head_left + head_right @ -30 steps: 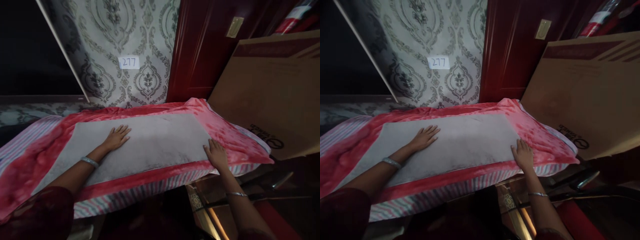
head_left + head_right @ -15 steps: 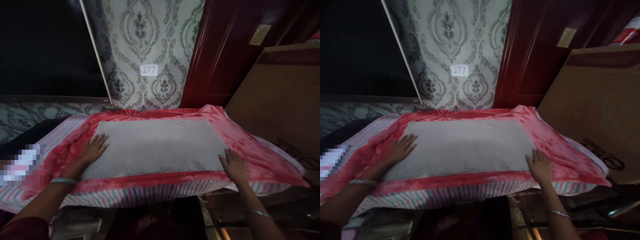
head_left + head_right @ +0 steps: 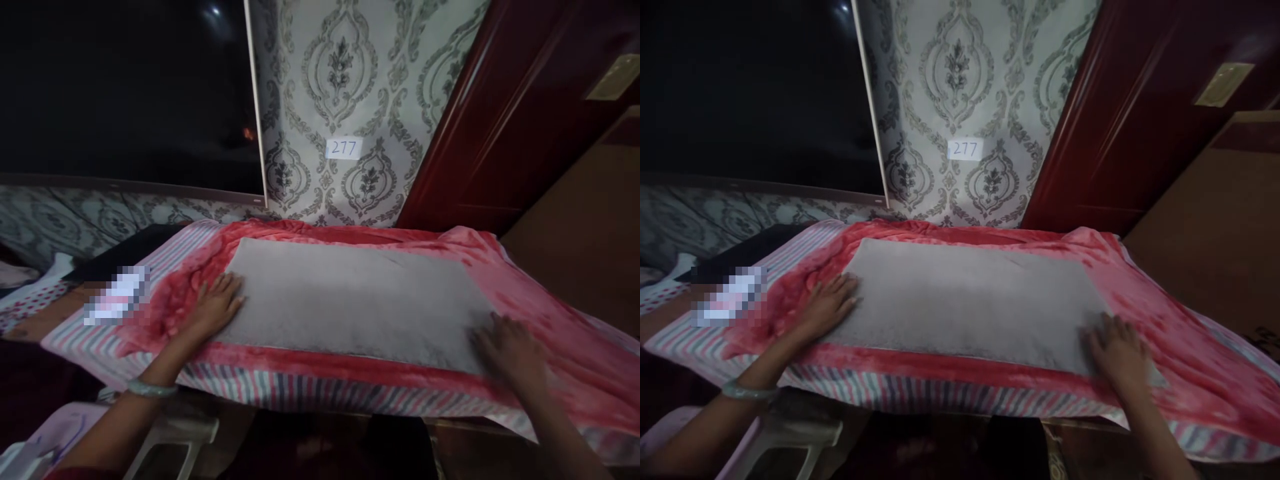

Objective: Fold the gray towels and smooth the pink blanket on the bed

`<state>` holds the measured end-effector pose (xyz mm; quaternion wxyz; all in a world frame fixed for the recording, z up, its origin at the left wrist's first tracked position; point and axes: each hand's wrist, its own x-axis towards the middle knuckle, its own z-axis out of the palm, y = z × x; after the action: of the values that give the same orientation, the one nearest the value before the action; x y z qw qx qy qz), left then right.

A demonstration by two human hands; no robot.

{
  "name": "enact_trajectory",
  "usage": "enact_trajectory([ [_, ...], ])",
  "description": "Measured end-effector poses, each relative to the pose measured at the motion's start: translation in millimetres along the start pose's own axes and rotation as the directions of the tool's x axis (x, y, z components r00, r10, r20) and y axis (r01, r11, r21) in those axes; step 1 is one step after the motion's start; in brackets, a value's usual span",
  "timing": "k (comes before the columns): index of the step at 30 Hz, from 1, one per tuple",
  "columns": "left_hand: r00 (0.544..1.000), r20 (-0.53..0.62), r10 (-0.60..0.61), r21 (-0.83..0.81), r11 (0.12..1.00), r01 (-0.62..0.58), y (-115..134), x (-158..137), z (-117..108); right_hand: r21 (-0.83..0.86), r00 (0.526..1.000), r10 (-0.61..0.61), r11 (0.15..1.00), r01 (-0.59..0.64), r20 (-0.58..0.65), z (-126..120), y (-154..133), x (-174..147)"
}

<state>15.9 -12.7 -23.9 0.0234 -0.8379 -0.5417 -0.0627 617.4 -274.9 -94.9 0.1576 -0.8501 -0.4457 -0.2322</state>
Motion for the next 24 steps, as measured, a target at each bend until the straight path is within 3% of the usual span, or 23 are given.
enact_trajectory([
  [2,0.997,-0.032,0.070,-0.013,0.997,-0.071,17.8,-12.5,-2.2,0.170,0.988,-0.153,0.974,0.149,0.015,-12.1,-57.6,15.3],
  [4,0.992,-0.039,0.117,-0.026,0.993,-0.118,33.1,-22.9,-2.1,0.333,0.929,-0.365,0.885,0.326,0.060,-24.2,-131.7,24.4],
  [6,0.992,-0.030,0.126,-0.032,0.991,-0.127,42.9,-31.3,0.8,0.457,0.794,-0.600,0.736,0.500,0.097,-35.9,-209.2,24.5],
  [9,0.999,-0.015,0.049,-0.012,0.999,-0.049,46.5,-40.3,8.6,0.587,0.522,-0.845,0.483,0.650,0.117,-50.4,-304.8,13.1],
  [12,1.000,-0.024,-0.011,0.018,1.000,0.011,42.7,-44.7,16.5,0.639,0.383,-0.915,0.370,0.674,0.125,-54.0,-360.1,3.4],
  [15,0.998,-0.069,0.000,0.034,0.999,0.002,38.5,-45.4,22.9,0.672,0.273,-0.951,0.297,0.679,0.144,-41.4,-380.0,9.7],
  [17,0.995,-0.102,0.007,0.033,0.999,-0.004,36.5,-44.9,26.8,0.670,0.265,-0.949,0.311,0.674,0.173,-26.5,-380.3,24.3],
  [18,0.993,-0.114,0.010,0.030,1.000,-0.006,35.6,-44.6,28.6,0.654,0.297,-0.934,0.352,0.670,0.198,-18.4,-378.1,34.0],
  [24,0.987,-0.158,0.023,0.003,1.000,-0.022,31.5,-44.9,33.7,0.421,0.612,-0.700,0.712,0.562,0.367,20.4,-349.8,95.7],
])
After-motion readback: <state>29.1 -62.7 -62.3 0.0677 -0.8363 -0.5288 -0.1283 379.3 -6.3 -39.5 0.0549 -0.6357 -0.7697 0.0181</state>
